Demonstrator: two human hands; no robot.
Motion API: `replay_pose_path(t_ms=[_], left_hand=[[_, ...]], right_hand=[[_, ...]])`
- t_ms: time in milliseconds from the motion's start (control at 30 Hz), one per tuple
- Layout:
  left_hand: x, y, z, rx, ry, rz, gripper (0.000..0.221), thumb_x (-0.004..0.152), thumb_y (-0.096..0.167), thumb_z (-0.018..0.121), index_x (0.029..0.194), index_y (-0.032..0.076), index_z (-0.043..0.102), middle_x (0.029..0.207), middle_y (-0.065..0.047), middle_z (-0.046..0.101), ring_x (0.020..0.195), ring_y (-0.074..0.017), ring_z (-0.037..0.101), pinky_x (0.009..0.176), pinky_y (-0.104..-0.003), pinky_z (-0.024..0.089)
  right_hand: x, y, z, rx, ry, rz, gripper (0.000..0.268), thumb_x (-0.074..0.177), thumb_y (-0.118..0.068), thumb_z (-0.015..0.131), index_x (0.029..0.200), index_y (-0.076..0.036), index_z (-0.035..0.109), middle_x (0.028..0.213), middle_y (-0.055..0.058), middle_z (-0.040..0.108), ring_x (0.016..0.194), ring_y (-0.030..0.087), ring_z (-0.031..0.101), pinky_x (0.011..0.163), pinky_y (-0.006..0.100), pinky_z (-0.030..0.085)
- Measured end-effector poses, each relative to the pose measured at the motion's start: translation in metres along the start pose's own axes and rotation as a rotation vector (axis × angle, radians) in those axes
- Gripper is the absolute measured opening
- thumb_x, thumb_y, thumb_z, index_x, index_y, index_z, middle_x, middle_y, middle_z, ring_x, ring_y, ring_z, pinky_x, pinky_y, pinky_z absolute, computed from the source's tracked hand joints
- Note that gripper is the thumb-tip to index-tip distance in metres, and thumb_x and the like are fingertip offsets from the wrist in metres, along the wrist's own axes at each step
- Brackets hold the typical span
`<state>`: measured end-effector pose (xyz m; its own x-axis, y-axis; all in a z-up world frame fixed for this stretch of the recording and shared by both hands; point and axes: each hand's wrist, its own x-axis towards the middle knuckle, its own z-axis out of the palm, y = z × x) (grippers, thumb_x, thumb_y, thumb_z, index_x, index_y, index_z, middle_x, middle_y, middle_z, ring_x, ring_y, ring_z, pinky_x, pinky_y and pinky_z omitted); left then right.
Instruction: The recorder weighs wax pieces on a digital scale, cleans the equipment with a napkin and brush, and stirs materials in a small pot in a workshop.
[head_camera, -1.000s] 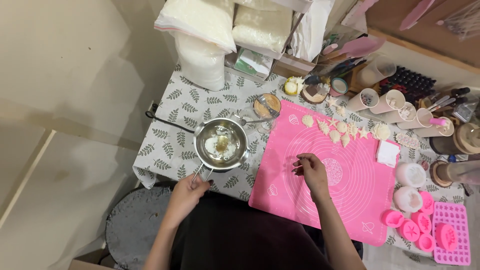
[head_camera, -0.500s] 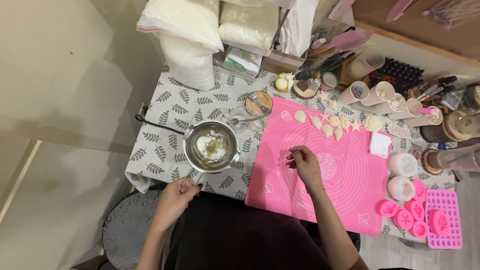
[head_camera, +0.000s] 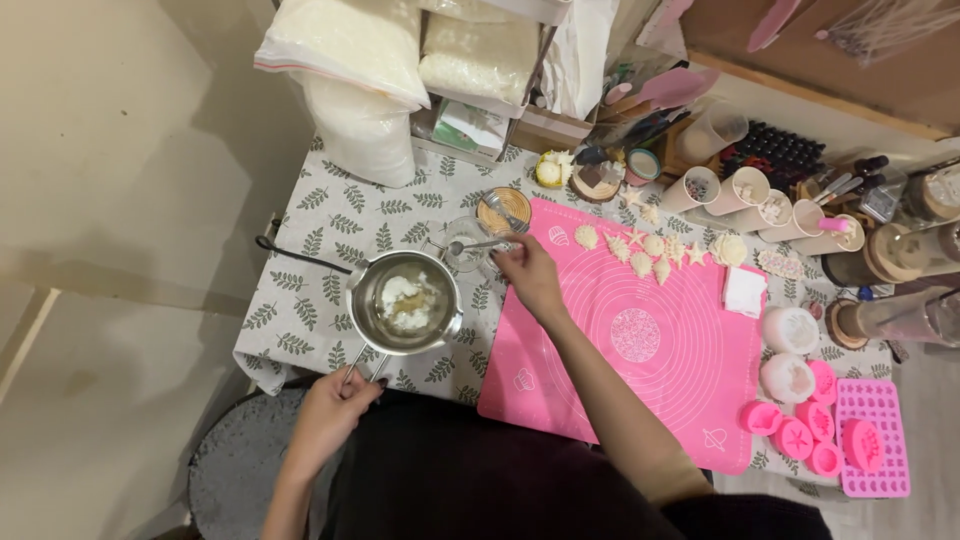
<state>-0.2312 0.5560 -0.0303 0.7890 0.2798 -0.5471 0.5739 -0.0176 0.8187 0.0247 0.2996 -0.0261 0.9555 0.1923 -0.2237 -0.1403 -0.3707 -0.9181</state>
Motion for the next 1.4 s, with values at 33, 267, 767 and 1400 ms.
replay_pose_path(t_ms=[33,267,767,1400], left_hand=[[-0.001,-0.001,-0.001,-0.004,0.01,-0.01,0.021,0.085,0.012,0.073,0.07,0.005,0.061,0.054,0.003,0.053,0.048,-0.0066,0.043,0.047,-0.026,0.032],[-0.005,0.006,0.013,-0.032,0.033,0.057,0.022,0.085,0.013,0.072,0.069,0.007,0.058,0.055,0.005,0.054,0.05,-0.0052,0.045,0.048,-0.024,0.035],[-0.008,0.018,0.021,-0.051,0.027,0.047,0.025,0.086,0.014,0.074,0.07,0.004,0.058,0.056,0.001,0.058,0.051,-0.007,0.049,0.048,-0.027,0.038],[-0.02,0.03,0.023,-0.056,0.038,0.036,0.024,0.086,0.015,0.074,0.073,0.001,0.06,0.057,-0.002,0.061,0.05,-0.0079,0.051,0.047,-0.027,0.04]], right_hand=[[0.005,-0.008,0.01,-0.02,0.005,-0.007,0.037,0.088,-0.012,0.073,0.122,0.0,0.063,0.076,0.006,0.065,0.063,0.012,0.064,0.057,0.028,0.054],[0.033,0.014,0.038,0.154,0.089,0.081,0.028,0.091,-0.007,0.063,0.116,0.005,0.069,0.076,0.007,0.07,0.063,0.012,0.067,0.059,0.027,0.055],[-0.099,-0.104,0.008,-0.099,0.058,-0.341,0.021,0.104,-0.004,0.053,0.115,0.0,0.071,0.088,0.009,0.071,0.069,0.013,0.068,0.06,0.027,0.055],[-0.094,-0.075,0.045,-0.124,-0.175,-0.246,0.022,0.098,-0.003,0.057,0.114,0.0,0.072,0.09,0.009,0.075,0.068,0.014,0.069,0.063,0.028,0.058]])
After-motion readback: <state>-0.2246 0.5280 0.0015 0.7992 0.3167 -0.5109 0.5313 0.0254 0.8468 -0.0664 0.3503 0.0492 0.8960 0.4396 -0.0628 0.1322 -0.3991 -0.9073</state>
